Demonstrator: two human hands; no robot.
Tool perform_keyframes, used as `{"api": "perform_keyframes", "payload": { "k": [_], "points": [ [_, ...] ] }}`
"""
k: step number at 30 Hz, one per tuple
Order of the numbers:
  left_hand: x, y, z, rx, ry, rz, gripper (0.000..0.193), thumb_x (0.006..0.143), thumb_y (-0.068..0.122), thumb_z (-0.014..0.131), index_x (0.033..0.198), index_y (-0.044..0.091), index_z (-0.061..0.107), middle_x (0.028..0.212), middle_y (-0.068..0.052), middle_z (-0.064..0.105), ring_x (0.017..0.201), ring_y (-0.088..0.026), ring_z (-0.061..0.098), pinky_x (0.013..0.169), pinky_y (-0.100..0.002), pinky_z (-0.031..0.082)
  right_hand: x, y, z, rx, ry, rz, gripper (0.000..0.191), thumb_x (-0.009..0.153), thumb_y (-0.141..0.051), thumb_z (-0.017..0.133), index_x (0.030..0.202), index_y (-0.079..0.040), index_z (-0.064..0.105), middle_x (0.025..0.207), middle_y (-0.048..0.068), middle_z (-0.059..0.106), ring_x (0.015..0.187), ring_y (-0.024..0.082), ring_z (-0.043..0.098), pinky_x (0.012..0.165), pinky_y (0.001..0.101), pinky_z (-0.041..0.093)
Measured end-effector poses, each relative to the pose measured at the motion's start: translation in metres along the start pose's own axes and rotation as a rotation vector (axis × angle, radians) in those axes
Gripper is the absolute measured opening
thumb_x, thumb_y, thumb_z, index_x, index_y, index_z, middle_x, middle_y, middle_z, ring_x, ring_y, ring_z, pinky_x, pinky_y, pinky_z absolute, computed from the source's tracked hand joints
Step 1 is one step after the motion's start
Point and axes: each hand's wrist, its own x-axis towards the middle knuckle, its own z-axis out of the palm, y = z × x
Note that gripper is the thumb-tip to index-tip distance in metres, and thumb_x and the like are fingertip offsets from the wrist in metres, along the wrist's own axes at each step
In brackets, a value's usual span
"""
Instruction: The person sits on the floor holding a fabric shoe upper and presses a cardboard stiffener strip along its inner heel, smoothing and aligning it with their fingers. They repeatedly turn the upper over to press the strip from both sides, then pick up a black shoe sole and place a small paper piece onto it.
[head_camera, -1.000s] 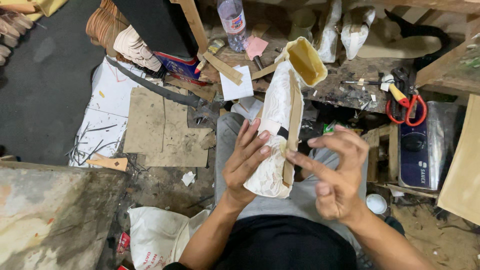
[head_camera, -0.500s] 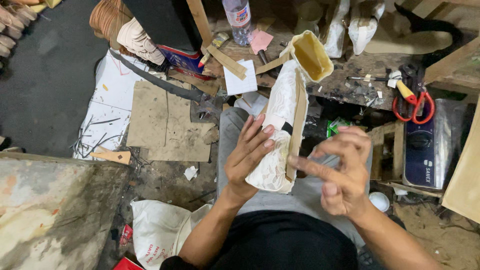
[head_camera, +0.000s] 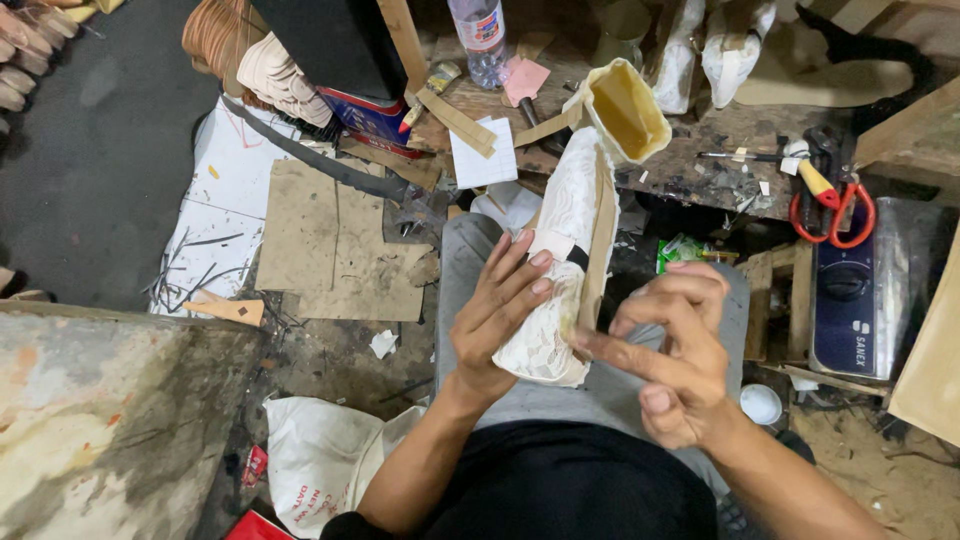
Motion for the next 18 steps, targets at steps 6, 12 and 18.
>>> {"api": "perform_keyframes", "payload": {
  "k": [6,12,18],
  "points": [
    [0.0003,0.0032,-0.0022,0.003,-0.025,-0.039,0.043,0.09,0.013,0.08,0.129,0.002,0.065,0.141,-0.016,0.064,0.146,-0.039,0.053,0.13,-0.06,0.036,-0.0029,0.0008,-0.0029,0.03,-0.061,0.067,0.06,0.105,-0.043,0.03,0.112,-0.01,0.08,0.094,0.007,0.06,0.104,0.027,0.047,0.106,0.0502,0.033],
    [0.0033,0.0063,-0.0037,0.008,-0.055,-0.066,0.046,0.088,0.011,0.081,0.13,0.002,0.065,0.142,-0.016,0.064,0.146,-0.038,0.054,0.129,-0.056,0.037,-0.0006,-0.0003,-0.0034,0.027,-0.047,0.053,0.057,0.104,-0.042,0.032,0.112,-0.011,0.079,0.095,0.008,0.061,0.105,0.029,0.046,0.107,0.0506,0.032],
    [0.0048,0.0089,-0.0065,0.001,-0.061,-0.083,0.047,0.087,0.009,0.081,0.131,0.001,0.065,0.142,-0.017,0.064,0.146,-0.039,0.054,0.129,-0.056,0.037,0.0028,-0.0031,-0.0074,-0.038,-0.067,0.092,0.057,0.104,-0.041,0.032,0.115,-0.012,0.08,0.096,0.008,0.059,0.107,0.03,0.045,0.111,0.0506,0.03]
  ]
}}
